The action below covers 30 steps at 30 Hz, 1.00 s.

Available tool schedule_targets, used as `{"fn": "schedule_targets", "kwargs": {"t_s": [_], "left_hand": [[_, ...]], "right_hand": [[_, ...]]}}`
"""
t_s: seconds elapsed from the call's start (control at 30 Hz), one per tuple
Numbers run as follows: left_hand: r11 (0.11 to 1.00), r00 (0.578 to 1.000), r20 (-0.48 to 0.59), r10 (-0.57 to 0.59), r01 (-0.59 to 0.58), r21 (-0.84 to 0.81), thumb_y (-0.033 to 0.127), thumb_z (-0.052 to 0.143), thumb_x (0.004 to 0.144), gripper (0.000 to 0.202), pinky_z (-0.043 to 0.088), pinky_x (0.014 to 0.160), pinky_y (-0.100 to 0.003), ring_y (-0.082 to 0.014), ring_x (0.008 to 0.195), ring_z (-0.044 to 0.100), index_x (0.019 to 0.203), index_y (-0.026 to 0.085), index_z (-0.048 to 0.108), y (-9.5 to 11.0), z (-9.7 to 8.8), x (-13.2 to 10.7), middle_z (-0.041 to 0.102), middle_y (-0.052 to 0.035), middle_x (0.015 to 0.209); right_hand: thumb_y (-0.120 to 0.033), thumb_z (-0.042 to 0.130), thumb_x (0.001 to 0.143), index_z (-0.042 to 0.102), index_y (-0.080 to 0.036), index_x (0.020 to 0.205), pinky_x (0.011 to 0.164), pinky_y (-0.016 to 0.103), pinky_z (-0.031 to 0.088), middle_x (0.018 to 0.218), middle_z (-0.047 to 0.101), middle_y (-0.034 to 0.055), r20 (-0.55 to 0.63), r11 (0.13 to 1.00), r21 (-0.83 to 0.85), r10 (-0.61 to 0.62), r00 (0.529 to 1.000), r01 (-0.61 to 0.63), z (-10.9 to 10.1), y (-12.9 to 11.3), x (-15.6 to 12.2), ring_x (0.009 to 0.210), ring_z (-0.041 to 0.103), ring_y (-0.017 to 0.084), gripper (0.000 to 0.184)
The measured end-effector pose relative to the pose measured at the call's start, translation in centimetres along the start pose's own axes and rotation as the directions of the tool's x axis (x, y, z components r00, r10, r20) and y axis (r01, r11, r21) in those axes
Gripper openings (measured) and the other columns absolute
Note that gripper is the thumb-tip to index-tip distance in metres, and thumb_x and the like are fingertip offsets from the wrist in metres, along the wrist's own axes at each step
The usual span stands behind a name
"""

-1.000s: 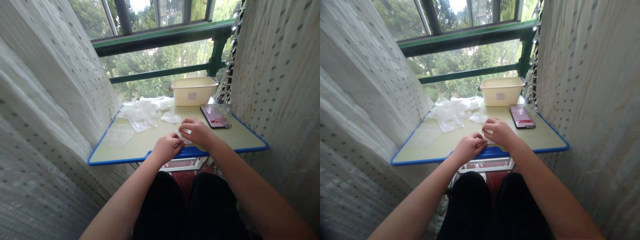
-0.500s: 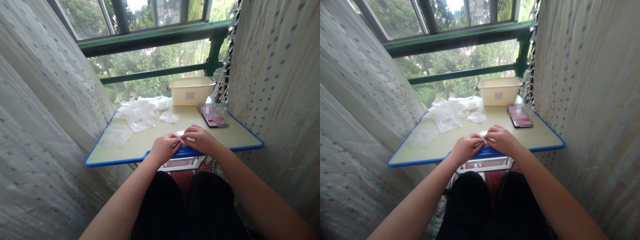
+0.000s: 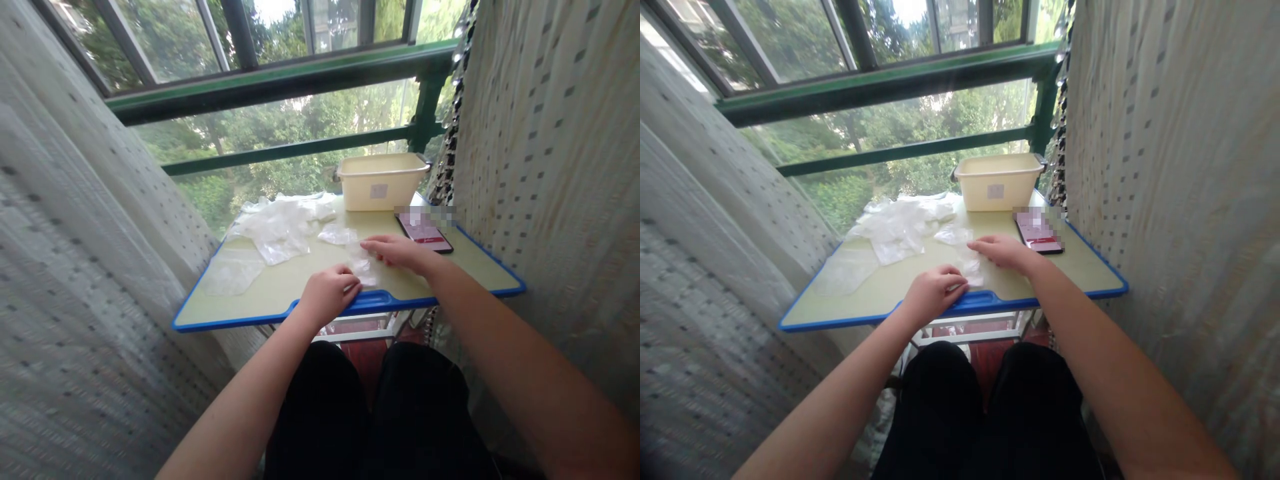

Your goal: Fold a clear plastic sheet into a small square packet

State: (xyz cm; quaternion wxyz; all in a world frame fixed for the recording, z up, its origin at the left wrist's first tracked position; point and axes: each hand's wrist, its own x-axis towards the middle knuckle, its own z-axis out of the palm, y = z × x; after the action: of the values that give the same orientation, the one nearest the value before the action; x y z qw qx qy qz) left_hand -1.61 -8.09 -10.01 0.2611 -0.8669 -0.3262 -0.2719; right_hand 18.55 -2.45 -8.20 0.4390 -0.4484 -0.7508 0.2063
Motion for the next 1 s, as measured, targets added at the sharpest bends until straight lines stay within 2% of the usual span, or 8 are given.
{"fn": "schedule_targets", "kwargs": {"t_s": [0.07, 0.13, 0.3, 0.43, 0.57, 0.73, 0.8, 1.0], "left_hand": [[1.000, 1.000, 0.001, -0.002, 0.002, -0.014, 0.037, 0.046, 0.086, 0.026, 0.040, 0.072, -0.020, -0.0092, 0.078, 0.055, 0.086, 0.023, 0.067, 0.1, 0.0, 0.0, 0.060, 0.0025, 0.093], [1.000, 1.000, 0.009, -0.009, 0.009, -0.025, 0.036, 0.046, 0.086, 0.025, 0.040, 0.072, -0.020, -0.0094, 0.077, 0.055, 0.086, 0.022, 0.068, 0.2, -0.1, 0.0, 0.060, 0.0013, 0.093], [1.000, 1.000, 0.013, -0.006, 0.007, -0.019, 0.036, 0.046, 0.086, 0.025, 0.040, 0.073, -0.020, -0.0093, 0.077, 0.055, 0.087, 0.022, 0.067, 0.2, -0.3, 0.0, 0.060, 0.0015, 0.093], [1.000, 1.000, 0.020, -0.011, 0.011, -0.014, 0.036, 0.046, 0.086, 0.026, 0.040, 0.072, -0.021, -0.0098, 0.078, 0.055, 0.087, 0.022, 0.068, 0.1, -0.3, 0.0, 0.060, 0.0016, 0.093], [1.000, 1.000, 0.016, -0.009, 0.009, -0.007, 0.037, 0.046, 0.086, 0.026, 0.040, 0.073, -0.021, -0.0097, 0.079, 0.055, 0.087, 0.022, 0.067, 0.0, -0.2, 0.1, 0.059, 0.0018, 0.094], [1.000, 1.000, -0.002, 0.004, -0.004, -0.005, 0.036, 0.046, 0.086, 0.025, 0.040, 0.073, -0.021, -0.0088, 0.079, 0.055, 0.088, 0.022, 0.067, -0.2, 0.1, 0.0, 0.059, 0.0027, 0.094], [1.000, 1.000, -0.007, 0.006, -0.006, -0.006, 0.036, 0.046, 0.086, 0.025, 0.040, 0.073, -0.021, -0.0084, 0.077, 0.055, 0.088, 0.022, 0.067, -0.2, 0.2, 0.0, 0.059, 0.0030, 0.094], [1.000, 1.000, 0.004, -0.015, 0.015, 0.004, 0.037, 0.045, 0.086, 0.026, 0.039, 0.072, -0.021, -0.0099, 0.079, 0.055, 0.088, 0.022, 0.066, 0.1, -0.1, 0.1, 0.060, 0.0027, 0.093]], "right_hand": [[-0.071, 0.037, 0.077, 0.060, -0.011, 0.090, 0.043, 0.024, 0.032, 0.070, 0.054, 0.0074, 0.010, 0.995, -0.011, 0.102, 0.995, -0.102, -0.1, -0.7, 0.8, 0.045, 0.041, 0.010, 0.066], [-0.074, 0.033, 0.076, 0.059, -0.011, 0.086, 0.038, 0.025, 0.028, 0.069, 0.054, 0.0080, 0.007, 0.990, -0.009, 0.142, 0.990, -0.142, 0.1, -1.2, 1.6, 0.040, 0.038, 0.010, 0.069], [-0.061, 0.041, 0.080, 0.062, -0.010, 0.091, 0.038, 0.023, 0.025, 0.072, 0.050, 0.0079, 0.032, 0.963, 0.256, 0.080, 0.996, -0.085, 0.6, -1.7, 2.5, 0.047, 0.037, 0.009, 0.056], [-0.045, 0.061, 0.071, 0.064, -0.008, 0.087, 0.042, 0.021, 0.029, 0.074, 0.051, 0.0068, 0.070, 0.938, 0.347, -0.049, 0.996, 0.022, 0.2, -1.6, 1.8, 0.054, 0.039, 0.008, 0.040], [-0.043, 0.066, 0.066, 0.067, -0.011, 0.089, 0.054, 0.021, 0.035, 0.076, 0.057, 0.0055, 0.102, 0.949, 0.263, -0.207, 0.973, 0.175, -0.3, -1.2, 1.0, 0.064, 0.045, 0.010, 0.040], [-0.036, 0.063, 0.071, 0.069, -0.014, 0.084, 0.075, 0.023, 0.040, 0.097, 0.060, 0.0047, 0.176, 0.881, 0.066, -0.472, 0.864, 0.468, -0.3, -0.1, 1.2, 0.088, 0.053, 0.014, 0.026], [-0.036, 0.062, 0.072, 0.070, -0.015, 0.081, 0.077, 0.022, 0.040, 0.099, 0.060, 0.0035, 0.199, 0.879, 0.049, -0.474, 0.858, 0.474, -0.2, 0.2, 1.4, 0.089, 0.054, 0.014, 0.024], [-0.043, 0.059, 0.073, 0.067, -0.014, 0.090, 0.076, 0.026, 0.041, 0.092, 0.062, 0.0054, 0.238, 0.939, 0.047, -0.343, 0.909, 0.342, -0.5, 0.0, 1.2, 0.086, 0.055, 0.018, 0.035]]}}
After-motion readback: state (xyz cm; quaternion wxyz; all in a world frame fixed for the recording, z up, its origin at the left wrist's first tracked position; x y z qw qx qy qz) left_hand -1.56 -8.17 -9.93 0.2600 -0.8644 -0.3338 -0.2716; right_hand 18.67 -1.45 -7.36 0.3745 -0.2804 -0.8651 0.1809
